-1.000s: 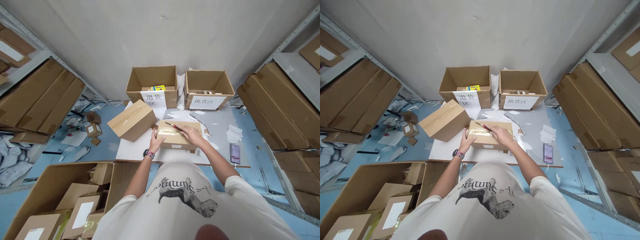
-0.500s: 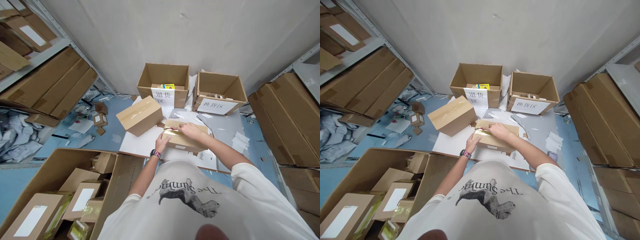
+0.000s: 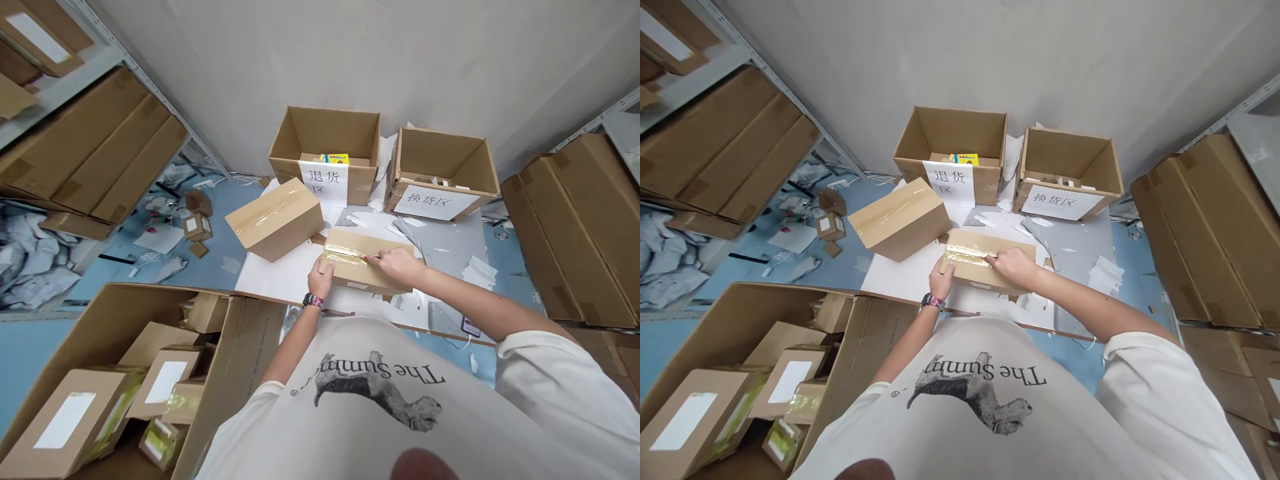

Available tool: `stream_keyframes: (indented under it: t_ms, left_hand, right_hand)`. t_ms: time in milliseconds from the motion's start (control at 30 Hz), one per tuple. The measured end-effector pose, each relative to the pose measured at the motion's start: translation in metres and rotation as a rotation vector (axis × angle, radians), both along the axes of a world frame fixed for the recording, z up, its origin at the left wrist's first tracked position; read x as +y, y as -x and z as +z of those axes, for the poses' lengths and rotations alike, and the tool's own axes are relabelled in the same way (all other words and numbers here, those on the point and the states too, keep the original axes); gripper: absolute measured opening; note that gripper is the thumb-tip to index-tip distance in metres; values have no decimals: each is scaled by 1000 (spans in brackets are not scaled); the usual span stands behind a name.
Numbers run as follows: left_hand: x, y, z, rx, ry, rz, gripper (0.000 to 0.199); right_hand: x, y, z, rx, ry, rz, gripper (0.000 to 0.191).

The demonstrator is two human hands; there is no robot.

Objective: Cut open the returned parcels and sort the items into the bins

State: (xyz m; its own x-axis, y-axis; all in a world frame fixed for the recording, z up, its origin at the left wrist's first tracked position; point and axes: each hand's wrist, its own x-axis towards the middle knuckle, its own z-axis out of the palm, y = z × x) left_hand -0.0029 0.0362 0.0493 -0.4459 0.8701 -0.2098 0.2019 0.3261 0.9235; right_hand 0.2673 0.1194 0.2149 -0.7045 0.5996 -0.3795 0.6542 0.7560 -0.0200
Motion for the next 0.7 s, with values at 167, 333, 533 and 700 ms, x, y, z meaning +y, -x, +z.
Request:
stream_keyframes:
  t_ms: [167,333,533,700]
  left_hand:
    - [4,-4,-10,33,-17,51,62]
    - [9,-2,-19,25,-67,38,64]
    - [13,5,-13,2,-78,10,61]
    - [16,10,-17,18,-88,-22,67]
  right_hand:
    - [-17,-106,-4,-33,-31,-97,59]
    - [-39,-204,-8,35,-70,-176,80]
    - [-46,-218,-27,43,-103,-172,85]
    - [-61,-225,-59,69,-141,-253,75]
